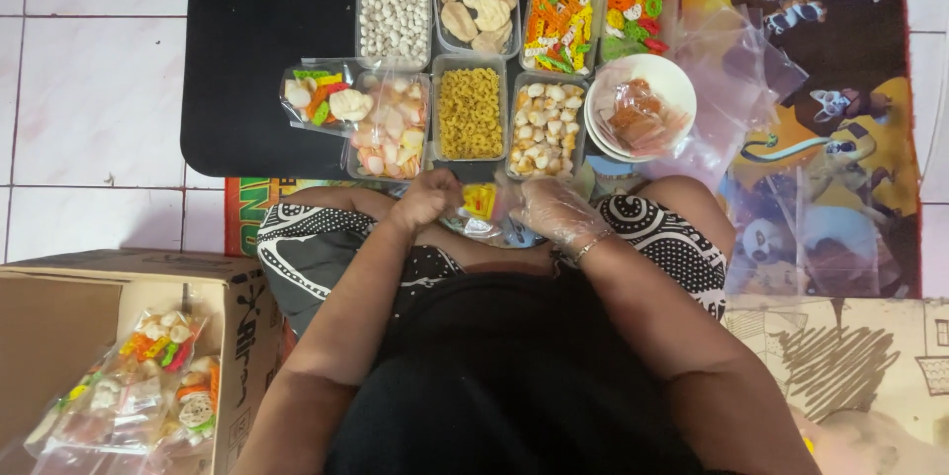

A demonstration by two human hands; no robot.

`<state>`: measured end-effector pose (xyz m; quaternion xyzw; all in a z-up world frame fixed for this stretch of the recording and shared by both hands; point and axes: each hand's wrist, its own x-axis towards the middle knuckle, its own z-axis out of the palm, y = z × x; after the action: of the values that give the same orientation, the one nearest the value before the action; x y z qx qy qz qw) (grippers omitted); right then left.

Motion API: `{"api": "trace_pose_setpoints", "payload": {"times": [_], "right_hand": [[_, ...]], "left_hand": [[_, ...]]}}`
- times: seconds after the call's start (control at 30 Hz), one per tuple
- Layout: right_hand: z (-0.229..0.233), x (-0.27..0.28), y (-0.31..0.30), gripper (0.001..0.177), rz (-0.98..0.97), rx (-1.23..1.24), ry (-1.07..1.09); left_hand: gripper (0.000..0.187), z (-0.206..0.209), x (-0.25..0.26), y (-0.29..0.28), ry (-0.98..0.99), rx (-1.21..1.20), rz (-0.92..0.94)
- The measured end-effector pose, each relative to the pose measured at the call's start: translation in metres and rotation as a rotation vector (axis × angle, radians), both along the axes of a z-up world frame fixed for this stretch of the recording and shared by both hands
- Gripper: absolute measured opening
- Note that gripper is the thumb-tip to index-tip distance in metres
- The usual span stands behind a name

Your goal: Packing various snack items from plastic containers into small clear plastic bags while wearing gloves.

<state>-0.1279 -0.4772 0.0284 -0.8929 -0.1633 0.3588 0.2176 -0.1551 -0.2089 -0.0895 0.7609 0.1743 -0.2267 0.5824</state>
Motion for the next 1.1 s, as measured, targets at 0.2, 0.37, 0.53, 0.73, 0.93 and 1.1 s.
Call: {"api": "trace_pose_setpoints", "payload": {"times": [0.2,0.37,0.53,0.73,0.93,1.1], "right_hand": [[-0.010,0.010,0.001,0.057,-0.031,0.027,0.075],[-0.028,0.008,-0.005,0.058,-0.408,0.329,0.328],[-0.008,0.006,-0.006,0.105,-0.574,0.604,0.625],[-0.010,0.013,-0.008,0.063,-0.672,0.826,0.585],[-0.014,0.012,-0.010,0.029,-0.666,0.741,0.293],[0.013,0.019,-0.010,0.028,-0.782,0.842,0.334]], "left_hand": [[0.027,0.094,-0.002,-0.023,0.167,-0.349,0.239],[0.028,0.121,0.002,-0.027,0.181,-0.456,0.307],[0.030,0.115,0.005,-0.020,0.199,-0.684,0.345],[0.030,0.124,0.001,-0.020,0.184,-0.756,0.311],[0.055,0.092,0.003,-0.021,0.096,-0.592,0.159],[0.039,0.090,0.003,-0.021,0.140,-0.559,0.261]]}}
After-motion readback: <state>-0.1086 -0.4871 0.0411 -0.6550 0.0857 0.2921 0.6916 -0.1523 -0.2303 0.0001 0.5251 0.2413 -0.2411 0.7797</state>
